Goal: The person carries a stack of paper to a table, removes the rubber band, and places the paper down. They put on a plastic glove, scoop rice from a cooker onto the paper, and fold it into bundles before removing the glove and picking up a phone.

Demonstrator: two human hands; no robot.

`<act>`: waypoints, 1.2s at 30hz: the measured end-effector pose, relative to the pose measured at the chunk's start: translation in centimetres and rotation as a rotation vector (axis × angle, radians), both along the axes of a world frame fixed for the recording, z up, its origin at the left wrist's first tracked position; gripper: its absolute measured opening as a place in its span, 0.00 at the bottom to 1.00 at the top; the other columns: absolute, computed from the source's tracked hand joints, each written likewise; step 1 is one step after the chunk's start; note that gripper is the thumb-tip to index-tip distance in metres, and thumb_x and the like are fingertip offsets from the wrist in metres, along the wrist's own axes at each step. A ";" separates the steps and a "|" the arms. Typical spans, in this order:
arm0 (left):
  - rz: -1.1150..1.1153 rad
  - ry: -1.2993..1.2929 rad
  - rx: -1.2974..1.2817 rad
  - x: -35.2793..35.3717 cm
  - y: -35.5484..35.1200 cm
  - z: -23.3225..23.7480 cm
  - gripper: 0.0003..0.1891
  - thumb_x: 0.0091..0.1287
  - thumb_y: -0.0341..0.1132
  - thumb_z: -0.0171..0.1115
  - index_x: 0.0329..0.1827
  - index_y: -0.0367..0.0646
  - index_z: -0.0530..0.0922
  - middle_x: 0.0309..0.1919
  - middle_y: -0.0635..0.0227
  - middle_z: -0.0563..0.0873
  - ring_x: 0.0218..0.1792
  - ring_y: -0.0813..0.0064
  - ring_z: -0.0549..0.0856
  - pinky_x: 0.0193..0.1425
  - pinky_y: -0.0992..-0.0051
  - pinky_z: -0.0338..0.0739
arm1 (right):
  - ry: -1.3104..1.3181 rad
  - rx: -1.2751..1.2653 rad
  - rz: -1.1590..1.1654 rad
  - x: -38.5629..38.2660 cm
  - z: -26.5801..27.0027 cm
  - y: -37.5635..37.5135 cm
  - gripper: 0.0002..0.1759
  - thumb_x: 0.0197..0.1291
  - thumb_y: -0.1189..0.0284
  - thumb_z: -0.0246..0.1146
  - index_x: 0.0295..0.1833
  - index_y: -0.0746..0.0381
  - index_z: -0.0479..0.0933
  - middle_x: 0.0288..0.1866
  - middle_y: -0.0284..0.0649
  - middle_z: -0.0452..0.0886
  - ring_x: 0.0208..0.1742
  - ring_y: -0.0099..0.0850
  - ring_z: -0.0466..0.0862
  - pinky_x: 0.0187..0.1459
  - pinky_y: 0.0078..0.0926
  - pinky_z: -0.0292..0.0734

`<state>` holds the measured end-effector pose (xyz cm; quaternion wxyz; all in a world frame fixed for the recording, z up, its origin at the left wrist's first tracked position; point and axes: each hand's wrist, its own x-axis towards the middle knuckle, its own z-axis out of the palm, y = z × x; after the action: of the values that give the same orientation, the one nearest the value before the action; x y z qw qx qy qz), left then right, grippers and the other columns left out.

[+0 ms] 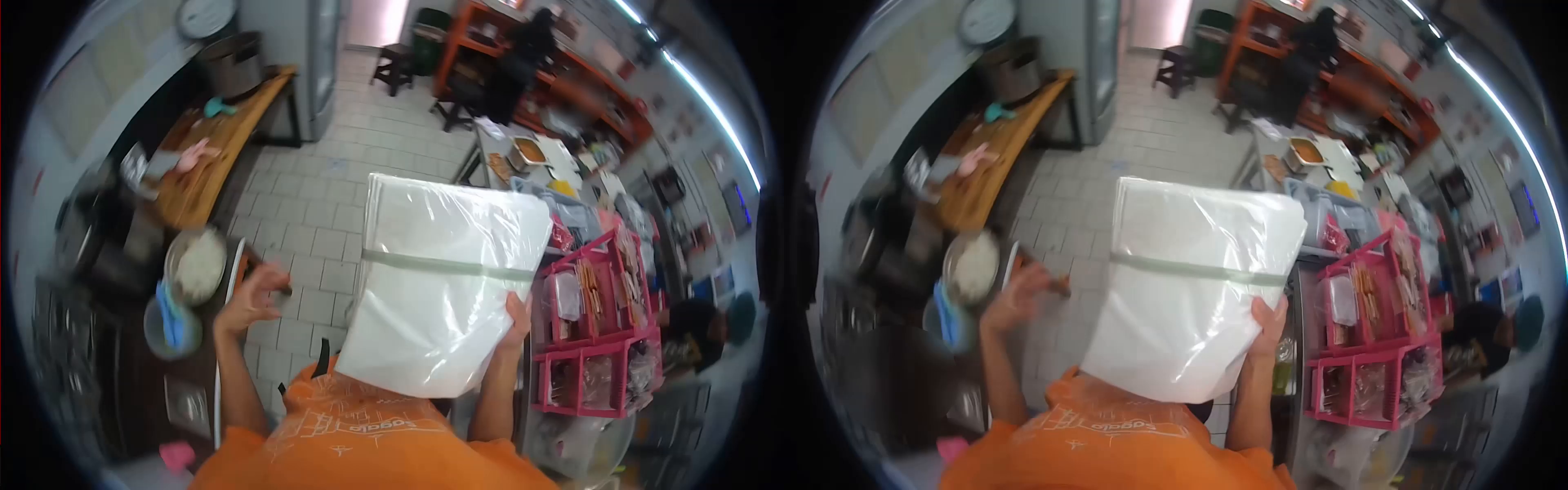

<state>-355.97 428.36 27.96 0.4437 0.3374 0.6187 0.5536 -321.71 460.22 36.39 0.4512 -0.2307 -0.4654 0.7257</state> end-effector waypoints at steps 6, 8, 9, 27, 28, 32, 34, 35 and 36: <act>0.208 1.024 0.348 -5.1 21.8 13.2 0.33 0.55 0.56 0.73 0.62 0.53 0.77 0.68 0.56 0.71 0.69 0.56 0.71 0.71 0.52 0.62 | -0.114 0.172 0.086 -12.9 1.0 10.5 0.33 0.51 0.69 0.70 0.62 0.72 0.71 0.52 0.45 0.81 0.51 0.30 0.81 0.54 0.26 0.74; 0.099 1.194 0.460 -5.9 33.0 12.4 0.18 0.60 0.45 0.71 0.47 0.45 0.79 0.57 0.57 0.77 0.61 0.54 0.76 0.66 0.52 0.66 | -0.195 0.284 0.254 -21.9 2.3 16.7 0.42 0.47 0.66 0.75 0.66 0.73 0.68 0.55 0.43 0.80 0.54 0.29 0.80 0.57 0.25 0.72; 0.128 1.132 0.483 -8.4 36.4 9.7 0.14 0.62 0.39 0.69 0.44 0.43 0.78 0.52 0.58 0.79 0.57 0.54 0.78 0.63 0.53 0.68 | -0.187 0.300 0.327 -25.2 3.0 19.0 0.42 0.47 0.66 0.75 0.66 0.73 0.68 0.55 0.43 0.80 0.54 0.29 0.80 0.57 0.25 0.72; 0.960 1.082 0.300 -44.4 52.3 6.0 0.07 0.66 0.29 0.63 0.40 0.40 0.73 0.44 0.56 0.78 0.43 0.54 0.79 0.48 0.60 0.72 | -0.336 0.682 0.973 -74.1 7.4 39.6 0.58 0.43 0.73 0.78 0.78 0.71 0.53 0.64 0.49 0.75 0.59 0.33 0.80 0.58 0.27 0.76; 0.948 0.983 0.317 -46.1 53.6 4.9 0.07 0.66 0.30 0.62 0.41 0.40 0.73 0.44 0.56 0.78 0.44 0.52 0.78 0.50 0.59 0.70 | -0.345 0.704 0.932 -76.1 6.9 41.1 0.57 0.43 0.71 0.78 0.77 0.72 0.55 0.64 0.48 0.75 0.59 0.34 0.79 0.60 0.28 0.74; 1.054 0.814 0.329 -51.9 59.3 2.8 0.07 0.66 0.30 0.62 0.41 0.39 0.74 0.41 0.58 0.78 0.39 0.55 0.79 0.46 0.61 0.74 | -0.366 0.764 0.963 -83.9 6.1 45.5 0.57 0.41 0.67 0.78 0.76 0.72 0.57 0.66 0.46 0.73 0.64 0.35 0.74 0.67 0.31 0.66; 1.043 0.898 0.220 -55.8 60.6 2.5 0.08 0.67 0.30 0.61 0.42 0.38 0.72 0.41 0.56 0.78 0.36 0.50 0.81 0.42 0.58 0.75 | -0.322 0.832 0.985 -86.9 7.0 45.8 0.54 0.42 0.67 0.77 0.75 0.72 0.59 0.65 0.45 0.73 0.64 0.37 0.75 0.66 0.32 0.67; 1.073 0.907 0.203 -58.2 61.4 1.7 0.08 0.67 0.30 0.61 0.42 0.38 0.72 0.41 0.56 0.78 0.36 0.50 0.81 0.42 0.58 0.75 | -0.295 0.889 0.961 -88.3 7.3 46.3 0.52 0.42 0.68 0.76 0.74 0.72 0.61 0.65 0.45 0.74 0.63 0.38 0.75 0.65 0.32 0.67; 1.212 1.135 0.200 -60.7 61.9 1.4 0.08 0.66 0.30 0.61 0.43 0.37 0.72 0.40 0.55 0.78 0.34 0.50 0.81 0.40 0.59 0.77 | -0.326 1.051 1.016 -90.2 7.7 48.1 0.55 0.41 0.74 0.76 0.76 0.70 0.57 0.67 0.48 0.72 0.66 0.40 0.74 0.67 0.34 0.67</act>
<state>-416.72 490.22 29.39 -0.3421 0.2118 0.7703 0.4947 -411.95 508.29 44.13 0.0366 0.1542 -0.8610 0.4833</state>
